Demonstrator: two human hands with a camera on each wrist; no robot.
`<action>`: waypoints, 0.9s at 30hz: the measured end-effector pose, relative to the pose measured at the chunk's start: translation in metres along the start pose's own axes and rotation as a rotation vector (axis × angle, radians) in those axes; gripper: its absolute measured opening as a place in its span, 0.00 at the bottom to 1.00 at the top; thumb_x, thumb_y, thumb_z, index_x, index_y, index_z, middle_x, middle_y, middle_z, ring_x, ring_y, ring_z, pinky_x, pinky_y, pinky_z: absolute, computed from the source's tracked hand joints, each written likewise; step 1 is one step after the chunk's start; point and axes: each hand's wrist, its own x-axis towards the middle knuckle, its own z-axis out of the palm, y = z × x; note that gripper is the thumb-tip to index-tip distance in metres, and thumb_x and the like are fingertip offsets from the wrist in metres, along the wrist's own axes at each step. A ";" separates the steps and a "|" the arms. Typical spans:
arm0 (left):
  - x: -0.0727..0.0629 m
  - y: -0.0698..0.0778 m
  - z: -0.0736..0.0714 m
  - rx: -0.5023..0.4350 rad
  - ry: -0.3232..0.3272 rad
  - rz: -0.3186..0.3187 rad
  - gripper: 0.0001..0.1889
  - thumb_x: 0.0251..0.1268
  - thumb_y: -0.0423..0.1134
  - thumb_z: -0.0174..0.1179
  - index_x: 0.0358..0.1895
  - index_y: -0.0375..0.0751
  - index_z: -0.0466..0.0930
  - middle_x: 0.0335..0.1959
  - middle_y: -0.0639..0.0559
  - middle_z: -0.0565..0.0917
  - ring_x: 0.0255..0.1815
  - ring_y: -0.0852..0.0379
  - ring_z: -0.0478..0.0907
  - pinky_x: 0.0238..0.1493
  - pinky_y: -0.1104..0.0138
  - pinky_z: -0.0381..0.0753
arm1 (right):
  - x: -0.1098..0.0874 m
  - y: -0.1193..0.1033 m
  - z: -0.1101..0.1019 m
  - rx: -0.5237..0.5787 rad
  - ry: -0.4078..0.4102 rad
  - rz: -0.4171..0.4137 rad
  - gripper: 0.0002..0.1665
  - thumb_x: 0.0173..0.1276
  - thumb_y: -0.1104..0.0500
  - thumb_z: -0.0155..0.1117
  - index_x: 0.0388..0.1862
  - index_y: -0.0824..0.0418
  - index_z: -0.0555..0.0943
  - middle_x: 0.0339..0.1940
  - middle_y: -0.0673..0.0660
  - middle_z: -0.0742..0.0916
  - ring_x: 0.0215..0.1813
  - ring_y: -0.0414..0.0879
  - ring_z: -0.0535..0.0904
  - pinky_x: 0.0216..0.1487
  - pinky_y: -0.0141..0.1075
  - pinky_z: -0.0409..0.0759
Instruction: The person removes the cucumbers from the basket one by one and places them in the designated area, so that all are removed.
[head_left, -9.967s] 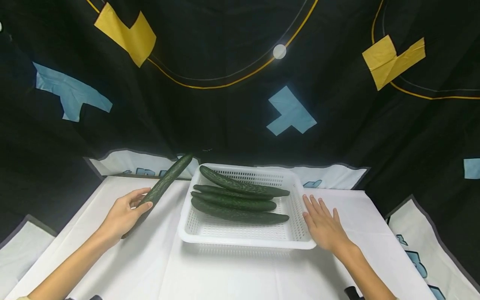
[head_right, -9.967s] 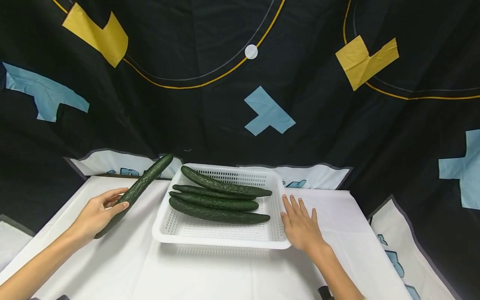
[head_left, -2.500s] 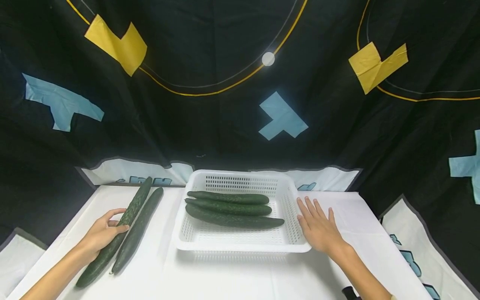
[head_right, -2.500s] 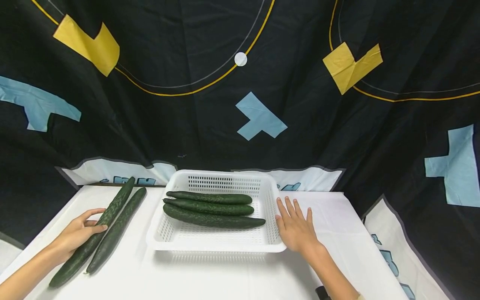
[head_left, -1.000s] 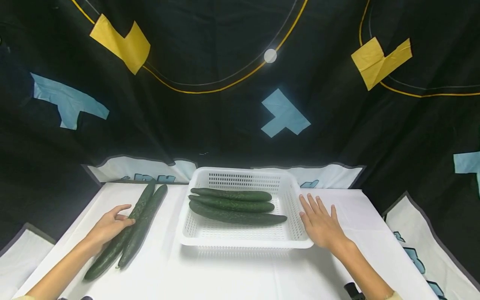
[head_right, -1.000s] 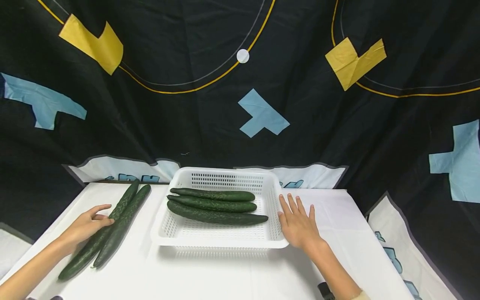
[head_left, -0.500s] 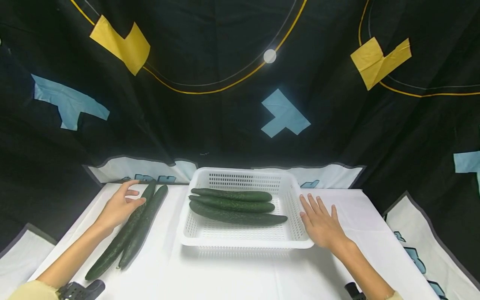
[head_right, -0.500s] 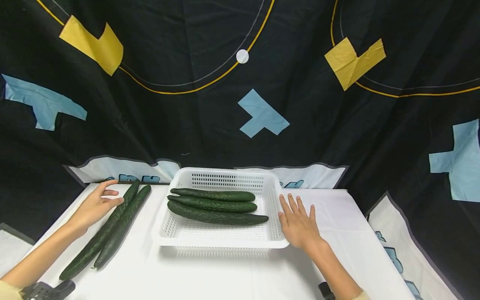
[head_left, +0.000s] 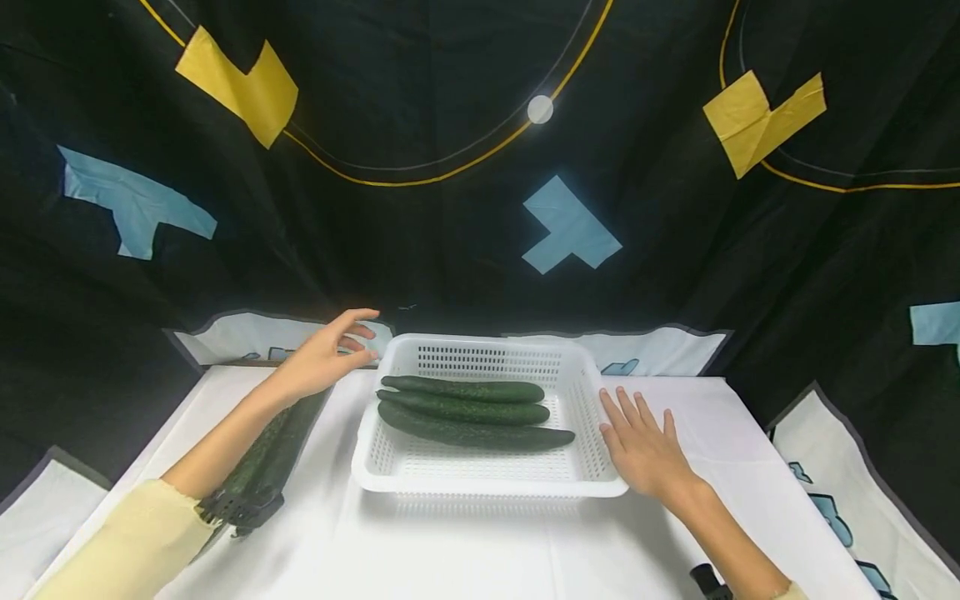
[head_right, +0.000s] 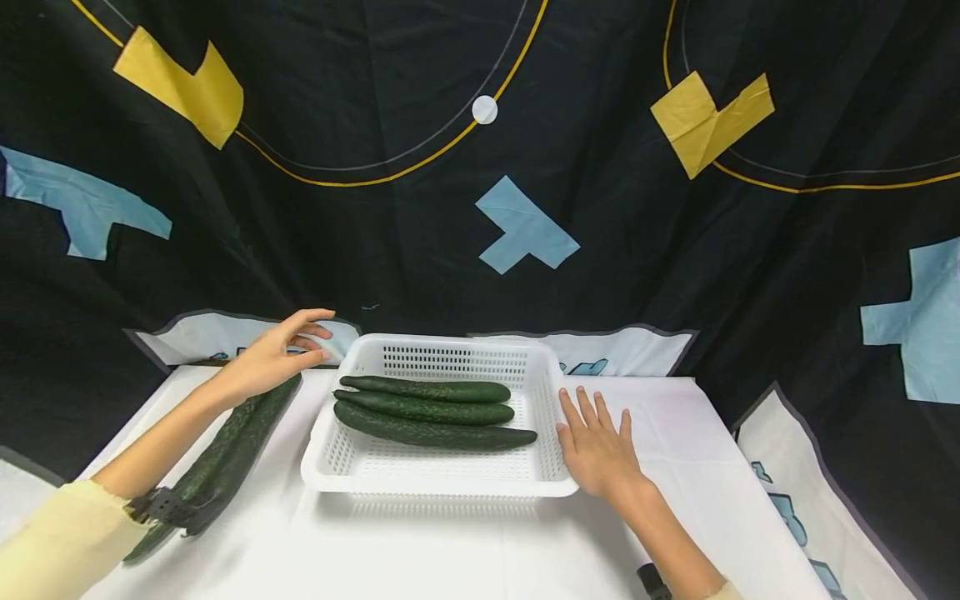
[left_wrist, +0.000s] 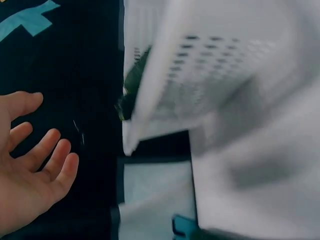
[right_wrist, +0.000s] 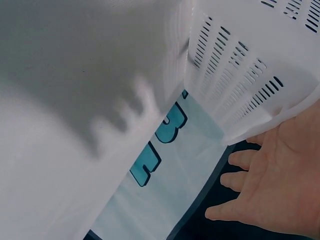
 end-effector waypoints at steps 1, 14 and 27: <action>0.006 0.002 0.002 -0.009 -0.016 0.010 0.33 0.71 0.37 0.61 0.75 0.39 0.58 0.62 0.33 0.74 0.58 0.36 0.75 0.53 0.44 0.79 | 0.000 0.000 0.000 -0.001 -0.001 -0.001 0.34 0.82 0.47 0.36 0.80 0.62 0.56 0.79 0.68 0.59 0.78 0.69 0.46 0.69 0.72 0.37; 0.070 0.028 0.041 -0.169 -0.205 0.052 0.32 0.71 0.36 0.60 0.74 0.35 0.59 0.62 0.34 0.74 0.62 0.40 0.72 0.62 0.46 0.72 | 0.003 0.000 -0.003 -0.011 -0.003 0.005 0.34 0.82 0.47 0.36 0.80 0.62 0.56 0.79 0.68 0.58 0.78 0.69 0.46 0.69 0.71 0.37; 0.108 0.025 0.081 -0.170 -0.380 -0.065 0.27 0.72 0.37 0.60 0.70 0.33 0.67 0.60 0.39 0.78 0.64 0.43 0.73 0.63 0.47 0.72 | 0.001 0.000 -0.001 -0.013 -0.008 0.009 0.34 0.82 0.48 0.37 0.80 0.63 0.57 0.78 0.69 0.59 0.78 0.69 0.47 0.69 0.72 0.37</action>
